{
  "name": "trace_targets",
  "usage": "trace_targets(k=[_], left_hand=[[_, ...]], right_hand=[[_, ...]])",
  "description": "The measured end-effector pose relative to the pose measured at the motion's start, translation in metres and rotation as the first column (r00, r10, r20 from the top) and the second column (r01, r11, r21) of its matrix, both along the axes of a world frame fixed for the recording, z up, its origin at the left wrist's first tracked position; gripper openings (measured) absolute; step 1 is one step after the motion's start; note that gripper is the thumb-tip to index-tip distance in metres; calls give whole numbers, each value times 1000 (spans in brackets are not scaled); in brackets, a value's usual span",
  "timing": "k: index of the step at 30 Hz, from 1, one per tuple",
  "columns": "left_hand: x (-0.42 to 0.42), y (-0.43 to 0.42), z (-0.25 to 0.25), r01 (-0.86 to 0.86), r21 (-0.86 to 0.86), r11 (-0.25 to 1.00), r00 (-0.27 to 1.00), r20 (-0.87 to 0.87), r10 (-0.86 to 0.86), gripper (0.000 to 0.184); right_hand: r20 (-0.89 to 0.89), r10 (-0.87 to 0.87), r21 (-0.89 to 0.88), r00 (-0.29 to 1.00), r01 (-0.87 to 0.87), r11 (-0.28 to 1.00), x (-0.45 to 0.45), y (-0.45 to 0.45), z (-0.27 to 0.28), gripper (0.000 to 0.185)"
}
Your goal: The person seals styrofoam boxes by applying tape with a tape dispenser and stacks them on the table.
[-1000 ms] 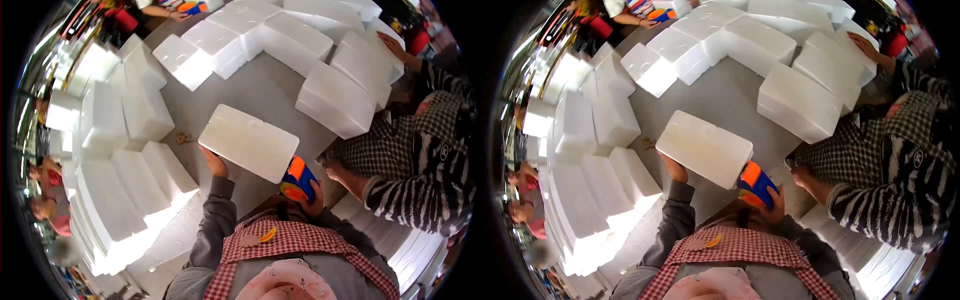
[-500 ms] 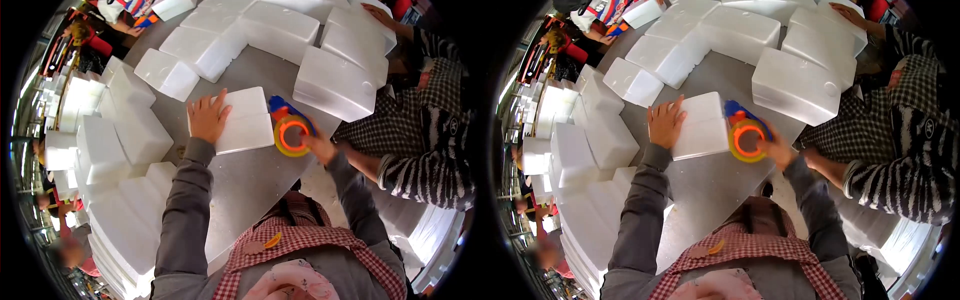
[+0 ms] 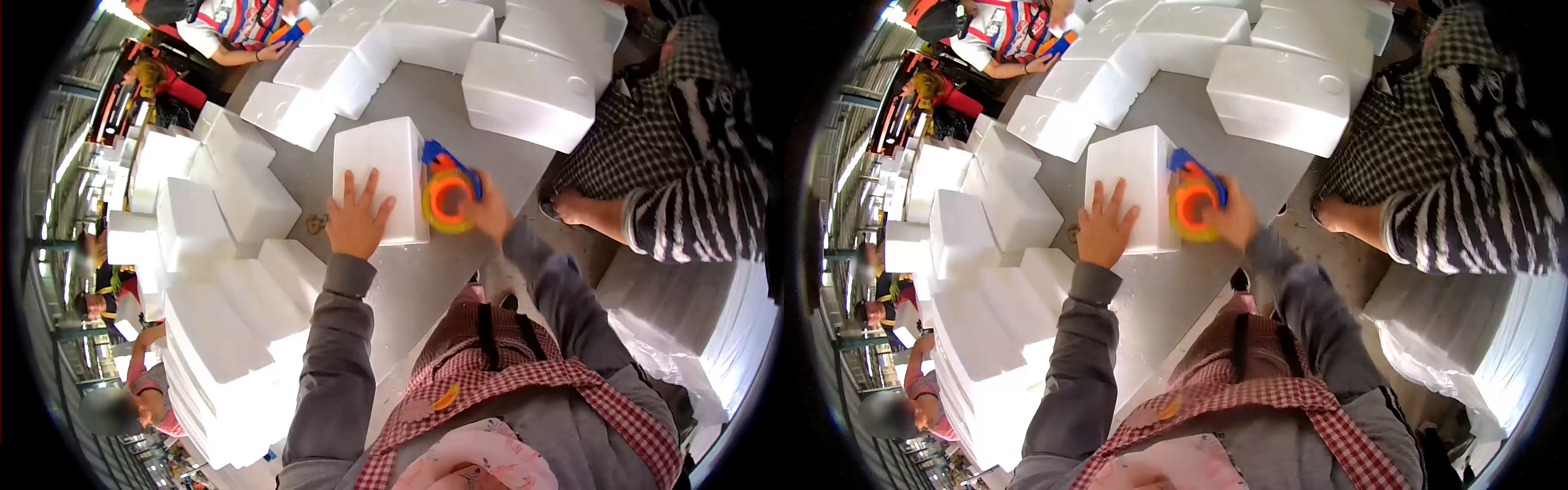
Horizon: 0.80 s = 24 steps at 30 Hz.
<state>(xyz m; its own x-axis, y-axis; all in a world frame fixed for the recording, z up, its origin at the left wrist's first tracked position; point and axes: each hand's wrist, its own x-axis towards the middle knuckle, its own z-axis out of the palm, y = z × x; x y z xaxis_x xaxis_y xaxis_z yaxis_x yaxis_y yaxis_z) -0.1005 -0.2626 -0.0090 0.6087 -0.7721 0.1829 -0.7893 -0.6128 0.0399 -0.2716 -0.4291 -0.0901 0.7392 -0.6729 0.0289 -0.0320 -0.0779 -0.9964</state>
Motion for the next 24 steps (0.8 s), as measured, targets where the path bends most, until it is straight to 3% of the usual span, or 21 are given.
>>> trace_targets(k=[2,3,5,7,9,11,12,13,14,17,20,22,23,24], left_hand=[[-7,-2,0,-45,20,999,999,18,45,61],[-12,-1,0,-102,47,994,995,22,101,61],[-33,-4,-2,-200,63,978,979,54,197,62],[-58,9,-3,-307,99,947,951,69,301,62],[-70,13,19,-284,155,946,909,-271,317,62],[-62,11,14,-299,169,939,891,-302,338,57],[-52,9,1,-112,65,992,994,19,111,54],[-46,9,-15,98,31,995,932,349,-103,51],[-46,10,-24,29,-80,996,992,125,-18,47],[-48,11,-19,5,-115,993,999,55,1,47],[-49,10,-19,-24,-146,989,997,73,35,47],[-51,10,-17,-16,-182,983,996,84,32,47],[-51,13,-19,-40,-190,981,995,79,56,47],[-49,16,-19,-24,-224,974,1000,8,27,47]], right_hand=[[130,-175,233,976,141,962,-53,65,5,59],[139,-176,544,974,73,836,-83,98,12,59],[54,27,355,998,-45,934,-119,142,11,63],[49,-65,486,997,33,873,-111,138,7,62],[67,-55,461,996,18,887,-103,110,5,61],[67,-60,433,996,25,901,-106,100,5,60],[117,-27,405,993,-23,914,-109,98,6,59],[158,12,378,987,-72,923,-113,97,7,59],[156,-54,409,986,-15,912,-125,116,9,62],[108,-38,487,993,-20,873,-170,168,21,62],[99,241,251,965,-259,933,-164,187,28,66],[-94,479,105,873,-470,877,-94,166,23,66],[-87,543,-114,835,-550,827,-60,153,14,59],[-42,568,-196,822,-564,802,-61,154,15,56]])
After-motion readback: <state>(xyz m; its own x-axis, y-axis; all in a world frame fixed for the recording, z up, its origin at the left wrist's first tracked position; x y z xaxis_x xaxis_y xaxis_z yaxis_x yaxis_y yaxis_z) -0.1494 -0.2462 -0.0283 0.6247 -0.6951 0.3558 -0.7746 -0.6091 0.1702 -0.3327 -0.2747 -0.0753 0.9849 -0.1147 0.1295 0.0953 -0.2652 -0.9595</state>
